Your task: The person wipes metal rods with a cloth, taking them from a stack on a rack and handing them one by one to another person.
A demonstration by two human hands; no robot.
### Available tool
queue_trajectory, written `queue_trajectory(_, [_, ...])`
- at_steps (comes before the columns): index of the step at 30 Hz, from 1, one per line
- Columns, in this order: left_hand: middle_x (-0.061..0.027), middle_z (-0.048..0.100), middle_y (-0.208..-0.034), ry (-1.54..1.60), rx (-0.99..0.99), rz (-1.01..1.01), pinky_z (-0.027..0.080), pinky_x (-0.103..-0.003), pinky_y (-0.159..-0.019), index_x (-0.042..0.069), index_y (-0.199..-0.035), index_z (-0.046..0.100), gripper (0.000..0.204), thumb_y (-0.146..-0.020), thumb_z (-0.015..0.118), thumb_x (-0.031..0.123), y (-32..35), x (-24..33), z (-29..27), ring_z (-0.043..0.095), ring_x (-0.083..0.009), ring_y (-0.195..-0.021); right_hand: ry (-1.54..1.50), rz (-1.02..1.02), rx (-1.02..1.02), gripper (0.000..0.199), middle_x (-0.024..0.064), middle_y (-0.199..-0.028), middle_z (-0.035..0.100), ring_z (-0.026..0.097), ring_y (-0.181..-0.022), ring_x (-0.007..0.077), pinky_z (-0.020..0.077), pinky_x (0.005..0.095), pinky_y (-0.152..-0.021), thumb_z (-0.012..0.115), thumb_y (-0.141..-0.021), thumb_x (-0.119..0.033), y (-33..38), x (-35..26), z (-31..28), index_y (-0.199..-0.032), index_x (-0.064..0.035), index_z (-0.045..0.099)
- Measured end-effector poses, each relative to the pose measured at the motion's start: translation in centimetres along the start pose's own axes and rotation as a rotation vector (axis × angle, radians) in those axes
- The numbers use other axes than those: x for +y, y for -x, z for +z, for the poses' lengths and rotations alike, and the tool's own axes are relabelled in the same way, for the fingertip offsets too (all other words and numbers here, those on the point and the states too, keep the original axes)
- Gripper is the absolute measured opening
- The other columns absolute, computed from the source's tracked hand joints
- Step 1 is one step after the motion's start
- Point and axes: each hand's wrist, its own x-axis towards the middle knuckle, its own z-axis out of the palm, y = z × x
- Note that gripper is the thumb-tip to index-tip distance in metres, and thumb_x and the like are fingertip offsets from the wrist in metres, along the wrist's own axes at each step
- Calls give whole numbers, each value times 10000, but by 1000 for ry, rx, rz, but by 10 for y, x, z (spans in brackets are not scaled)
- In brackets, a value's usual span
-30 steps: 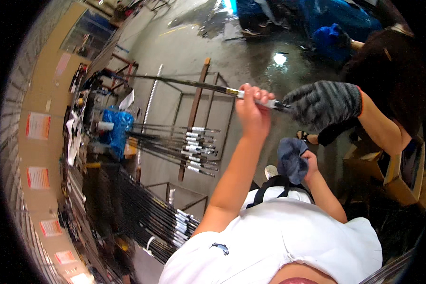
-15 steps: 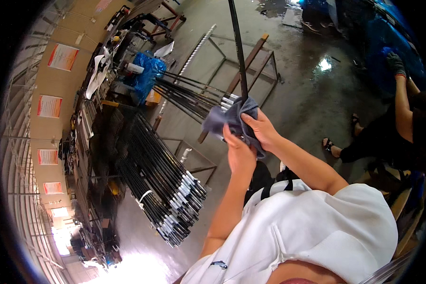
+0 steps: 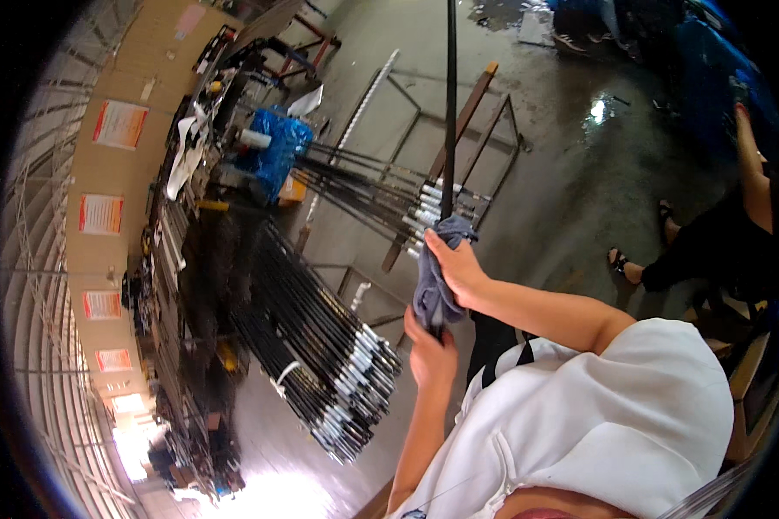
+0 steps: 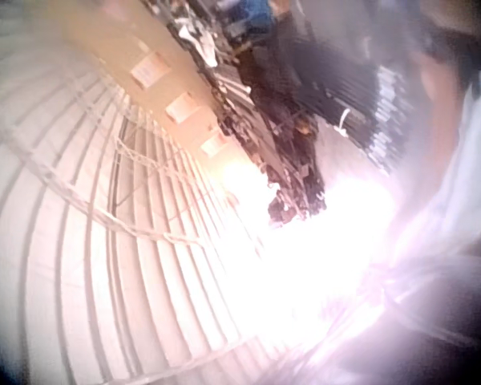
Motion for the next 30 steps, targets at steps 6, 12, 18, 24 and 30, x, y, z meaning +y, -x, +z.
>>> queue_trajectory(6, [-187,619,-905,-115,8,-38,467,-458,-679,104,-1254,354,578,-740,606,189,46,-153,19,606,-389,-771,26,-231,136,291,5,-624,456,413,-483,118,366,304,-397,581,-864,-357,-54,-89,15,-849,-102,441])
queue_trajectory(12, [-123,625,-718,-271,-44,-124,472,-442,-559,111,-889,593,241,-703,641,255,158,-312,31,610,-348,-634,194,-424,160,338,55,-593,517,493,-471,197,397,359,-411,574,-853,-390,-101,-229,21,-768,-71,501])
queue_trajectory(18, [-96,594,-660,-128,-305,-351,449,-408,-539,85,-787,591,207,-739,627,284,228,-393,55,570,-285,-600,307,-480,-36,418,84,-648,588,571,-521,217,486,368,-508,603,-819,-445,-131,-334,38,-766,-30,577])
queue_trajectory(24, [-63,559,-606,33,-348,-381,422,-367,-520,65,-707,581,253,-778,610,306,241,-359,49,522,-208,-566,0,-390,-607,311,61,-822,567,550,-773,208,454,343,-663,376,-926,-368,-116,-327,80,-862,-119,549])
queue_trajectory(30, [-30,523,-552,185,-384,-457,396,-327,-501,45,-627,571,343,-817,593,329,155,-231,27,474,-131,-532,-322,-137,-1151,342,-22,-580,401,431,-544,118,368,268,-498,348,-938,-362,-99,-247,97,-668,-164,419])
